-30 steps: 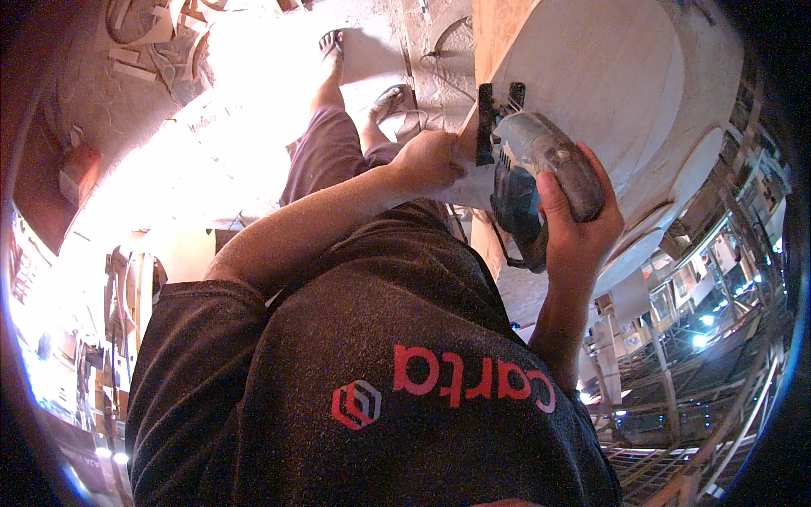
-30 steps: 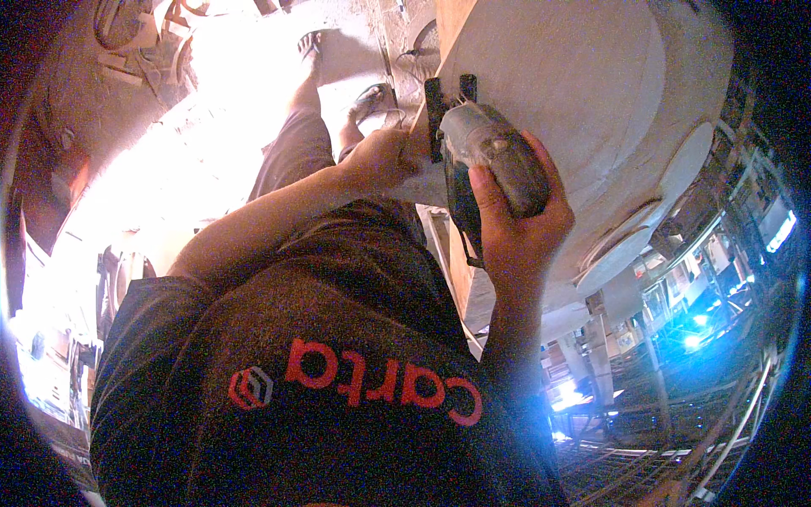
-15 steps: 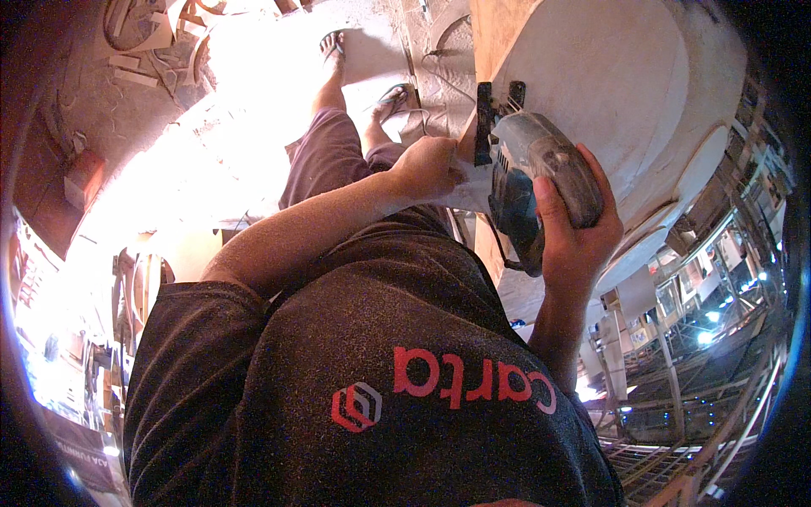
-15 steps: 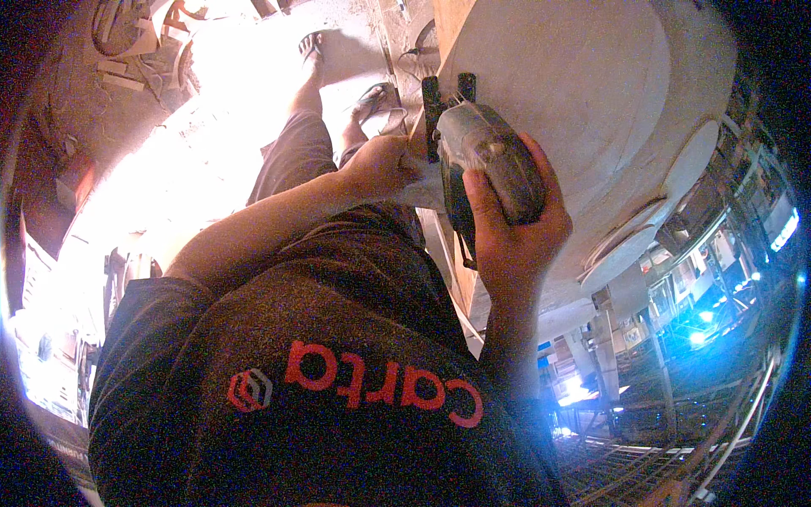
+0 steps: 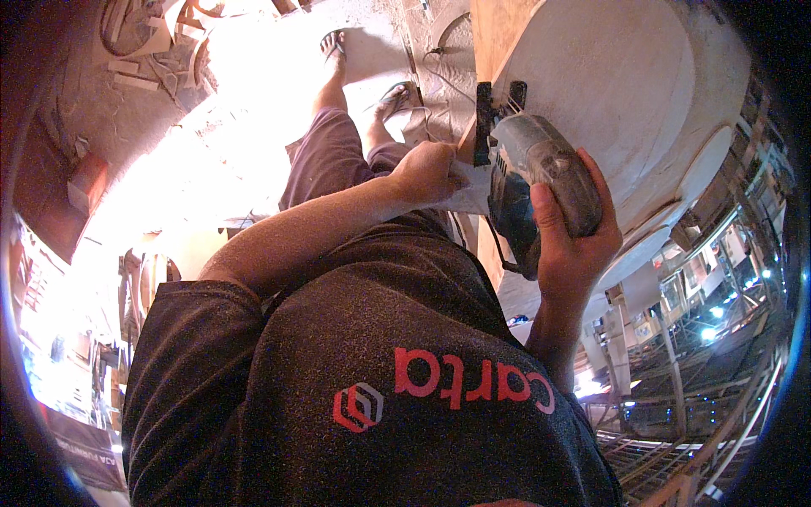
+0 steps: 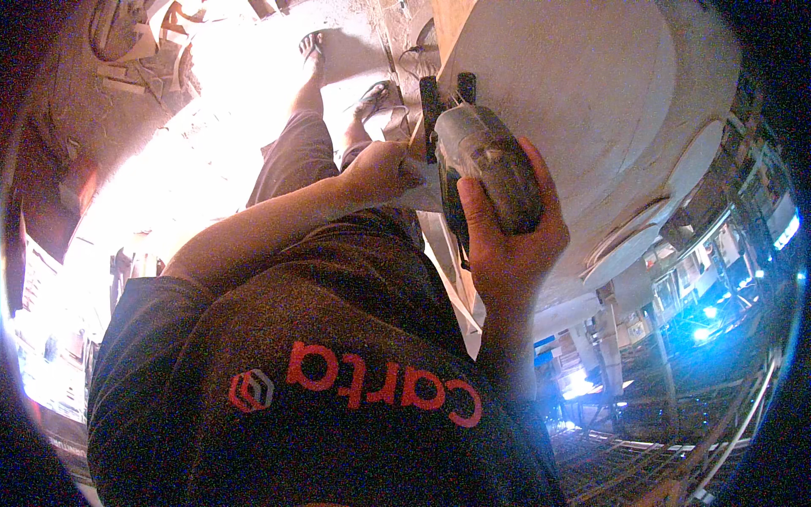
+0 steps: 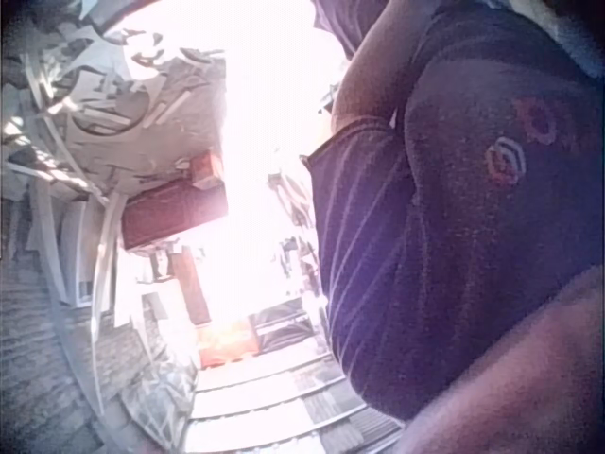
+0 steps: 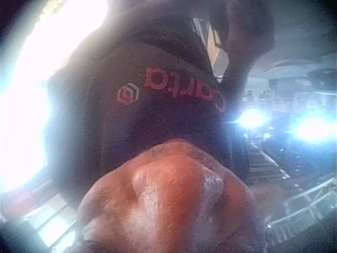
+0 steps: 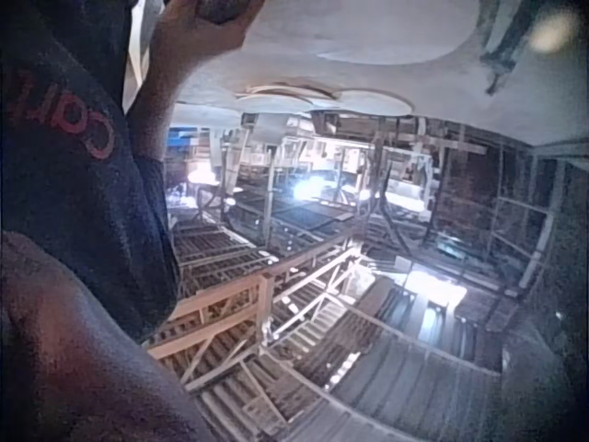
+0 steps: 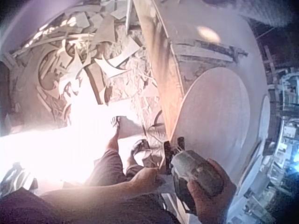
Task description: The person uses a jigsaw to cut a curved shape out of a large sheet of plywood. They guide the tool along a marked line, periodically adjusting the wood and removing cut pieces.
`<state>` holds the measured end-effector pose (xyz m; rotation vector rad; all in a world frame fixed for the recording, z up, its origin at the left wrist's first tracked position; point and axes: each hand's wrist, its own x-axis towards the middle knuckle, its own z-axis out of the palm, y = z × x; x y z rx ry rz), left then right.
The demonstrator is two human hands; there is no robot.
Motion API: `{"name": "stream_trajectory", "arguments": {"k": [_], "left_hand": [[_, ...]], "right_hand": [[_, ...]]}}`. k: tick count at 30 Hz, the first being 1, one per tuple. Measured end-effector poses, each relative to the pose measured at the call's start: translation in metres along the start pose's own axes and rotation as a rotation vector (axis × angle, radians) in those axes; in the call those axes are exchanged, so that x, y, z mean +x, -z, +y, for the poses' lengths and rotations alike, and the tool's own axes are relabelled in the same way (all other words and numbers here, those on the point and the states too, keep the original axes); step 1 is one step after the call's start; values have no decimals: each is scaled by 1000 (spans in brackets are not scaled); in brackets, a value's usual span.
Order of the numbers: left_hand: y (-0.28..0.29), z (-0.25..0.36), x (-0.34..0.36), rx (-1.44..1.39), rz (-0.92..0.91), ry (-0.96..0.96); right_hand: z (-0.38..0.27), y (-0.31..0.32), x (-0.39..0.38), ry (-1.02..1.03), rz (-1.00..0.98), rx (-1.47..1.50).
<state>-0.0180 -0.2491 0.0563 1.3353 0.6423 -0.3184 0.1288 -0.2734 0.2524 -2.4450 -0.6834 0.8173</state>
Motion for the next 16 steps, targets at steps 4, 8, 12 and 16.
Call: {"name": "stream_trajectory", "arguments": {"k": [4,8,12,16], "left_hand": [[-2,-2,0,-13,8,-18],[-5,-6,-1,-11,7,-26],[-2,-4,0,-19,-18,-3],[7,5,-1,-28,-51,3]], "right_hand": [[-3,0,0,-80,1,40],[-6,-1,-1,-56,19,19],[-6,-2,0,-44,29,-36],[-11,-5,1,-81,46,12]]}}
